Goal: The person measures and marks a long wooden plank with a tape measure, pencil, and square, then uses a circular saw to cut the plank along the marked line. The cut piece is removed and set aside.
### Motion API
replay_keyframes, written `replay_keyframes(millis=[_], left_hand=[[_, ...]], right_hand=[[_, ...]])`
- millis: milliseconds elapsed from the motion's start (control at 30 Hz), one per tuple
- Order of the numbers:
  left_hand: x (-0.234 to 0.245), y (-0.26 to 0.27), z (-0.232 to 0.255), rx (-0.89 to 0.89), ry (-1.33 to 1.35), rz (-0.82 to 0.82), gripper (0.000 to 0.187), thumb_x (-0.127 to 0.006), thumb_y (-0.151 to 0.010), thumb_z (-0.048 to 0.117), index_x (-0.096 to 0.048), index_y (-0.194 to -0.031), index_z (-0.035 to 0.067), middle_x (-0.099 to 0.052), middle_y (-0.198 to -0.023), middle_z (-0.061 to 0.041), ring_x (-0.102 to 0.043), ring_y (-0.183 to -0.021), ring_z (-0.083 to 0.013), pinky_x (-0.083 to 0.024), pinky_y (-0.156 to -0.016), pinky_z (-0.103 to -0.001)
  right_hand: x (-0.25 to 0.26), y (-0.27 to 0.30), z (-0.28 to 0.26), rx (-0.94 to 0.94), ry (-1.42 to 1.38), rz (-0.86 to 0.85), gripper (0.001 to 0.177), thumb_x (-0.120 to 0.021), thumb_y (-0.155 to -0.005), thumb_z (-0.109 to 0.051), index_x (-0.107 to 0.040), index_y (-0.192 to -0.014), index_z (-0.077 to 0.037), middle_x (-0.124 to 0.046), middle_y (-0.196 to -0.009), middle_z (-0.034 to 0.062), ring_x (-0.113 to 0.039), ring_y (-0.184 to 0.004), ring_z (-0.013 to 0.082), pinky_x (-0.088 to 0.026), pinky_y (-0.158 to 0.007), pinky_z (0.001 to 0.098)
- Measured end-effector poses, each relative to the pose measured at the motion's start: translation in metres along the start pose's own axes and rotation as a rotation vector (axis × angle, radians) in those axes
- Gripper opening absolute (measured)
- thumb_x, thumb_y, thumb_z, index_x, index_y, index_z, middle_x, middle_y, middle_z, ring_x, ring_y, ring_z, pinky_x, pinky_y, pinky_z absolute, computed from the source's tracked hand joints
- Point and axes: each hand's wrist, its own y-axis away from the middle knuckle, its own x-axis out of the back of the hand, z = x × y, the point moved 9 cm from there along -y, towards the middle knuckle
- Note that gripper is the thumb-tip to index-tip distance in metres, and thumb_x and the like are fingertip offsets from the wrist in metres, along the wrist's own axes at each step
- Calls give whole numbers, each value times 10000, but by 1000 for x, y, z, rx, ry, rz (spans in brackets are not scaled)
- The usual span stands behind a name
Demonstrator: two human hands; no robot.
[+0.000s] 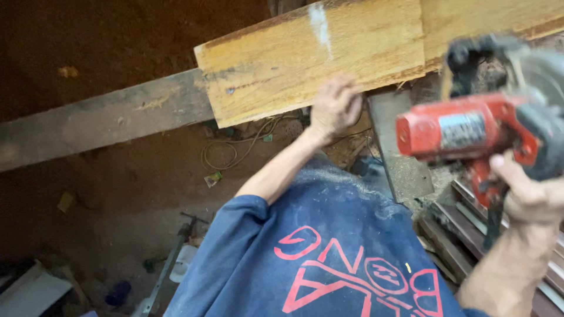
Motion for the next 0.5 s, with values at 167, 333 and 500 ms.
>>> replay_keyframes(millis=[167, 333, 500], left_hand=[[-28, 3, 98, 37, 251, -71, 136, -755, -866, 162, -713, -995, 170, -698, -906, -35, -678, -871, -259, -559, -759, -393], [-119, -3, 198, 78, 294, -301, 104, -752, -905, 233, -731, -994, 184, -704, -877, -44, -713, -865, -255, -576, -730, -401], [-260, 21, 263, 194, 314, -598, 213, -722, -887, 297, -766, -1032, 148, -759, -992, -86, -742, -905, -270, -596, -780, -376]], right_hand=[[76, 53, 37, 33, 32, 179, 316, -660, -909, 83, -648, -1220, 32, -656, -974, 58, -617, -805, 141, -508, -809, 256], [144, 63, 118, -145, -34, 326, 314, -756, -889, -9, -689, -1194, 18, -703, -963, 45, -664, -733, 119, -546, -724, 297], [200, 39, 246, -242, 346, 245, 530, -880, -782, -193, -730, -1258, -14, -771, -995, 133, -715, -844, 204, -567, -817, 369]])
